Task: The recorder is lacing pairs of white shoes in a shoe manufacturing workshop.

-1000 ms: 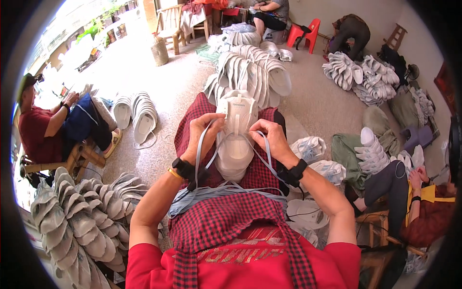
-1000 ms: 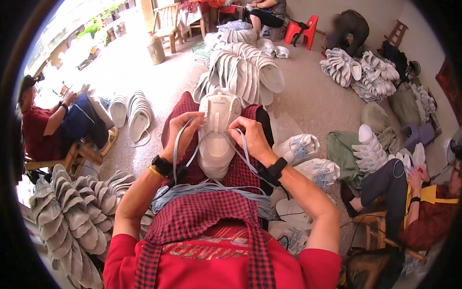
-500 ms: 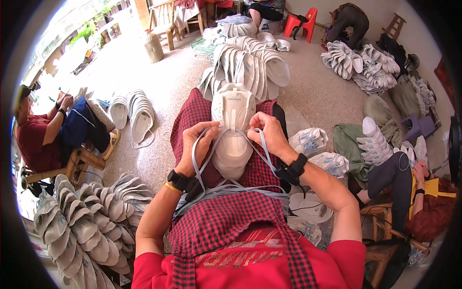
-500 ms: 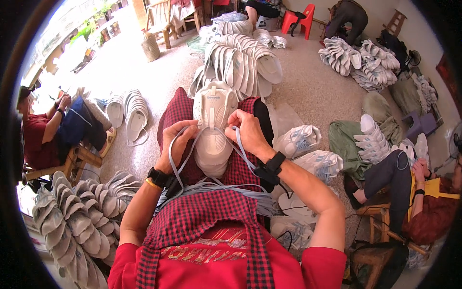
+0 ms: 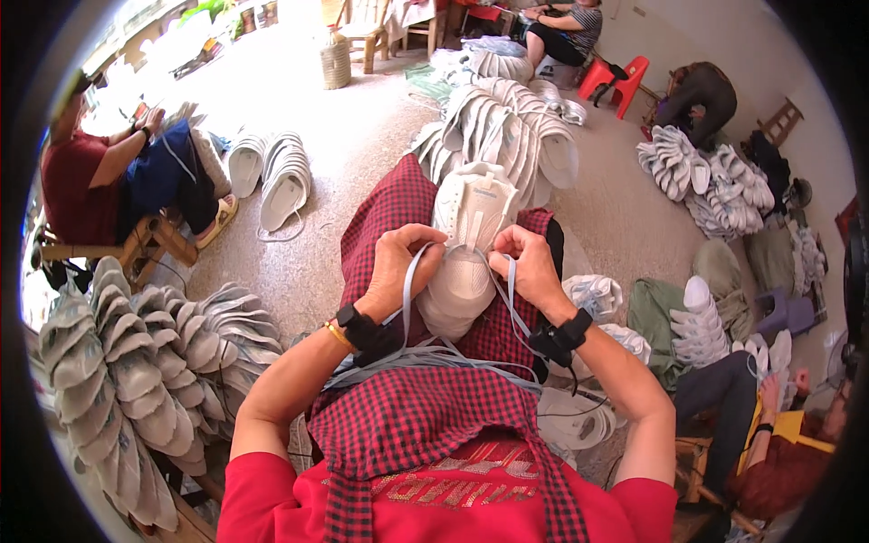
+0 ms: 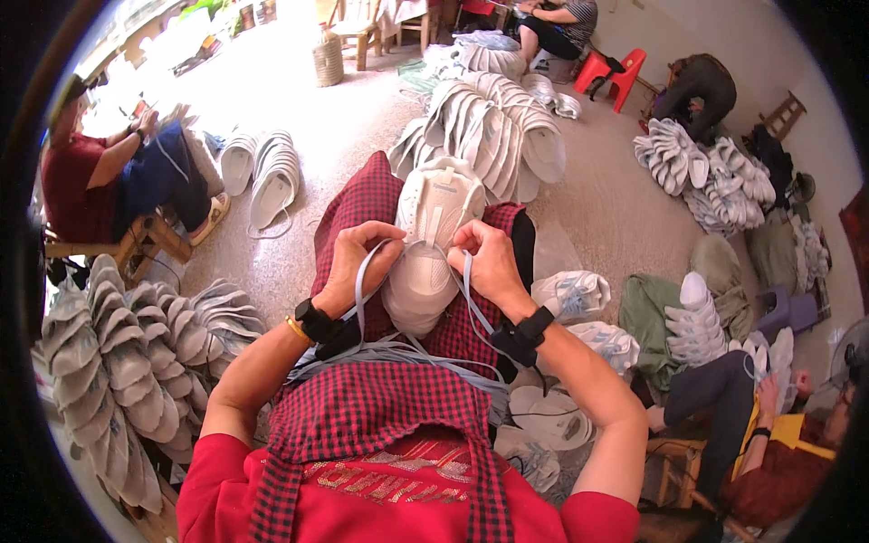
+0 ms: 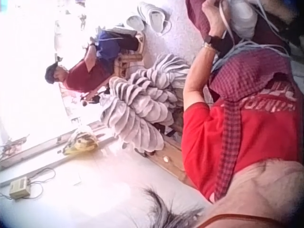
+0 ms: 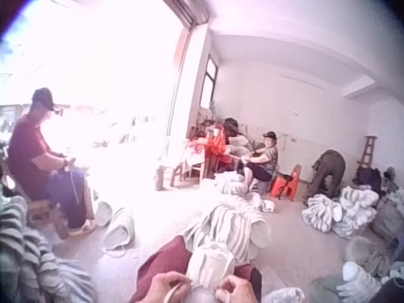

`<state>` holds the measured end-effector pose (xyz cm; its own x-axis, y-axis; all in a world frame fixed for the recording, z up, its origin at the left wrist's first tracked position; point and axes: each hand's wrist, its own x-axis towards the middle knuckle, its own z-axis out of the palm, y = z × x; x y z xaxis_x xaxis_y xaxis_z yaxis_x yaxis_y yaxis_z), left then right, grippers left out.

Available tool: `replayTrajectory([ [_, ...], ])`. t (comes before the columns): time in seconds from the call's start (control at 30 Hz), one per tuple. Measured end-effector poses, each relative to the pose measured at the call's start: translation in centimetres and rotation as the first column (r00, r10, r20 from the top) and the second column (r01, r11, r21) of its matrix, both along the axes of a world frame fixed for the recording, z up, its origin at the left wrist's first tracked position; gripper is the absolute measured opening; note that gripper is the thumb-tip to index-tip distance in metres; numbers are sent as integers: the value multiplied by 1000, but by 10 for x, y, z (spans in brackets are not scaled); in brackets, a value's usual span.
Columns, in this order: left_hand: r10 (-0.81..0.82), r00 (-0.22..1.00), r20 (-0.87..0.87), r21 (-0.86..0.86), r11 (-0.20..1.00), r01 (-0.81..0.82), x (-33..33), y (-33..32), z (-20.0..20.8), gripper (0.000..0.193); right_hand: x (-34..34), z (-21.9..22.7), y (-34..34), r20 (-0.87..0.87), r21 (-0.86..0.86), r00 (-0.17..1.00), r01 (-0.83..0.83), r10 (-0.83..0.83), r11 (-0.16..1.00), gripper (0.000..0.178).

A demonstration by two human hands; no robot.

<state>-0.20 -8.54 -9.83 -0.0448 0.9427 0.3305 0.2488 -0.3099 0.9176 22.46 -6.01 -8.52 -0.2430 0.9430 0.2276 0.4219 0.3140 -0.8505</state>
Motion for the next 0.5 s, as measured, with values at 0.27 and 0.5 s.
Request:
replayTrajectory([
  [0.27, 14, 1000, -25, 50, 999, -13, 5, 10, -2, 12, 0, -3, 13, -126, -75, 991, -61, 51, 995, 17],
  [0.5, 20, 963, -270, 277, 959, 58, 9, 25, 4, 12, 8, -12, 16, -88, 57, 989, -114, 119, 992, 15],
])
